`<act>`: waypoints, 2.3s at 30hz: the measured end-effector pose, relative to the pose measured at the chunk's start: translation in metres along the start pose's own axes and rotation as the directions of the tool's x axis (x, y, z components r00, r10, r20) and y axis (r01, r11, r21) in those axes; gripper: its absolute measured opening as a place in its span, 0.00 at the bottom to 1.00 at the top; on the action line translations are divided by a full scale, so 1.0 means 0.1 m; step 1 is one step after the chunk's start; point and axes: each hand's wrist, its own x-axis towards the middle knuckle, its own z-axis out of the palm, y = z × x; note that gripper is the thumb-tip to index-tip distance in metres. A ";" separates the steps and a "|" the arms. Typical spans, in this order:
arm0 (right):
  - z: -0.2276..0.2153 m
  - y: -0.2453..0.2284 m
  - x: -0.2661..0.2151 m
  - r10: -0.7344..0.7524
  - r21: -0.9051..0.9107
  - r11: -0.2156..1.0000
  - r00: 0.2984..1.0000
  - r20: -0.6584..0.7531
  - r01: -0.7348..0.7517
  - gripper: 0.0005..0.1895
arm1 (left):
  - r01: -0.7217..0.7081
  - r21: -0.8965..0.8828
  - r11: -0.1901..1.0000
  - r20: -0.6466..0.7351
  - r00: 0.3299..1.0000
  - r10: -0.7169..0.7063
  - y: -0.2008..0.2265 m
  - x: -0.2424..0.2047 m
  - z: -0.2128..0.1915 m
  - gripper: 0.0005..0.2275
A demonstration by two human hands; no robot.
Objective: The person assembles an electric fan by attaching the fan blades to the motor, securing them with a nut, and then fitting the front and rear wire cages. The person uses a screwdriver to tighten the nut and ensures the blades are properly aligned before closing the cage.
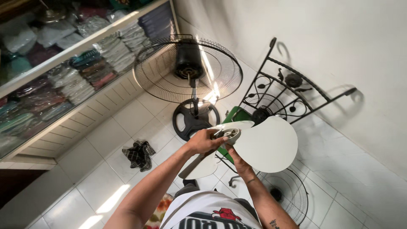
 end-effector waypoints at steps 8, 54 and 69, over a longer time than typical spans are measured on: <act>0.42 -0.22 0.67 0.442 0.682 0.567 0.869 0.222 -0.463 0.29 | -0.227 -0.215 0.950 -0.395 0.910 0.128 -0.41 0.13 -0.84 0.18; 2.48 -0.61 1.67 0.896 0.952 0.225 0.429 -0.120 -0.205 0.18 | -0.599 -0.486 0.636 0.019 0.721 0.693 -0.13 0.13 -3.86 0.07; 3.23 -0.78 2.15 0.926 0.927 0.369 0.105 -0.362 -0.065 0.18 | -0.604 -0.225 0.765 0.139 0.757 0.639 0.09 2.09 -4.78 0.13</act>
